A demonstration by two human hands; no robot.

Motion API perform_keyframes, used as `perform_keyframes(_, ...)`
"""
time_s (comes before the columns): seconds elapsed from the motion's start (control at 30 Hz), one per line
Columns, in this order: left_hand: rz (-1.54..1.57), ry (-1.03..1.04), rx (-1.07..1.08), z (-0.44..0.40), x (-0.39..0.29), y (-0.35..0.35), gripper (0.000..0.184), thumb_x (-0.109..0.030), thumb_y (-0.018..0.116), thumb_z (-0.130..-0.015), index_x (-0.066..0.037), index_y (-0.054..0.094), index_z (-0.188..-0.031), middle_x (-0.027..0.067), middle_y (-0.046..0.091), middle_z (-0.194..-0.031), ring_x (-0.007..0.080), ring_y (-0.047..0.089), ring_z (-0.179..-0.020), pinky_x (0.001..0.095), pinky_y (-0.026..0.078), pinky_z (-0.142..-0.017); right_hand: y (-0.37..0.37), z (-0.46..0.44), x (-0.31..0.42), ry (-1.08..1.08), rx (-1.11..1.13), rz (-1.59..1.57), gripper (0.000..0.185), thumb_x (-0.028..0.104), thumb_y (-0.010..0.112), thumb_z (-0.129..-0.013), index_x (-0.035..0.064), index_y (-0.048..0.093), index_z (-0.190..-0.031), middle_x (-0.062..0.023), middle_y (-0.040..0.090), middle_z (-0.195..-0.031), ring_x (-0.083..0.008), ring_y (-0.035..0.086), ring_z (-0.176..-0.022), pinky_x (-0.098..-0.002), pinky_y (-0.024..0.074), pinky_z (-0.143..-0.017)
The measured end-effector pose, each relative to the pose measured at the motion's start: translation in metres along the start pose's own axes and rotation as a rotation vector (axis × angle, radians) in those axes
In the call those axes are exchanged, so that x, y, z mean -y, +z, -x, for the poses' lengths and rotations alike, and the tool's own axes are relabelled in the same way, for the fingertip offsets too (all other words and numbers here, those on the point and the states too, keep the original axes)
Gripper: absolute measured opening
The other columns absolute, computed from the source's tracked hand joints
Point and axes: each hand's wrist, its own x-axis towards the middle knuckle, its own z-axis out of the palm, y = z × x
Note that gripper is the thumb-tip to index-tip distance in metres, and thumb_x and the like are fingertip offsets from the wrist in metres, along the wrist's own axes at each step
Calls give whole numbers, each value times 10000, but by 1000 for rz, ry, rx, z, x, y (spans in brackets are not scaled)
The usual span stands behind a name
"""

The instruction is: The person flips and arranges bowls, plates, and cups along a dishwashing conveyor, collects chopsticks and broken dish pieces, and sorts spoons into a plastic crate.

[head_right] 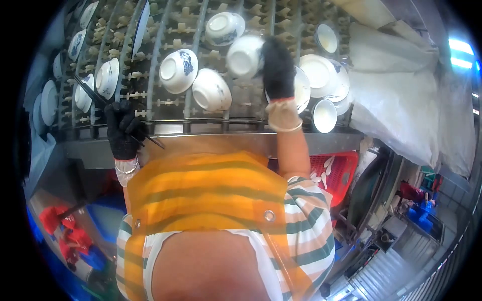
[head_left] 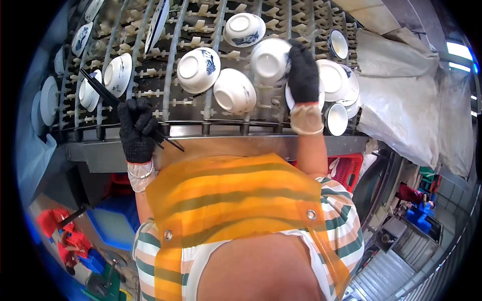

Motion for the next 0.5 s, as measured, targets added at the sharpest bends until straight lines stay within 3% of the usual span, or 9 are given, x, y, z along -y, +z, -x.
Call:
perform_keyframes(0.07,16,-5,9,0,4,3,238,-298,418,-957,-77,494,-914,33,500,-874,35,342,-519,169,326,-453,-17,-35,3,267,21,-236,255,128,504,-883,-24,574,-1076,-77,632,-944,-131,573,-880,-278,456,-797)
perform_keyframes(0.1,-44,10,-28,1,6,5,235,-300,416,-958,-83,495,-913,25,503,-864,34,341,-517,168,322,-451,-29,-52,-30,83,132,53,236,116,532,-821,9,608,-1017,-156,614,-1023,-288,579,-961,-343,462,-823)
perform_keyframes(0.2,-129,30,-92,2,12,10,224,-307,415,-958,-105,490,-900,2,511,-841,25,340,-512,160,307,-438,-25,-102,-51,-41,111,608,288,213,567,-780,72,617,-1026,-116,599,-1064,-285,564,-983,-342,445,-858)
perform_keyframes(0.3,-143,63,-104,0,19,13,219,-310,423,-955,-109,492,-902,3,517,-829,20,337,-500,150,292,-412,-5,-170,-71,-290,-50,574,401,201,651,-706,117,613,-1097,-152,607,-1054,-316,577,-938,-365,448,-823)
perform_keyframes(0.4,-100,49,-129,1,22,11,233,-316,429,-952,-103,505,-901,19,525,-836,23,337,-497,156,288,-400,36,-235,-112,-440,-70,889,674,246,716,-638,166,465,-1259,-169,504,-1222,-315,469,-1144,-381,375,-972)
perform_keyframes(0.43,-85,55,-146,1,24,13,241,-324,442,-944,-101,516,-892,29,536,-827,31,336,-487,162,296,-397,44,-247,-122,-452,-100,880,674,246,716,-638,166,465,-1259,-169,504,-1222,-315,469,-1144,-381,375,-972)
perform_keyframes(0.5,-79,74,-148,-1,27,17,249,-331,456,-937,-99,527,-883,39,546,-818,39,336,-477,167,303,-394,55,-268,-123,-459,170,865,763,281,741,-611,159,424,-1294,-163,479,-1262,-316,441,-1180,-379,355,-998)
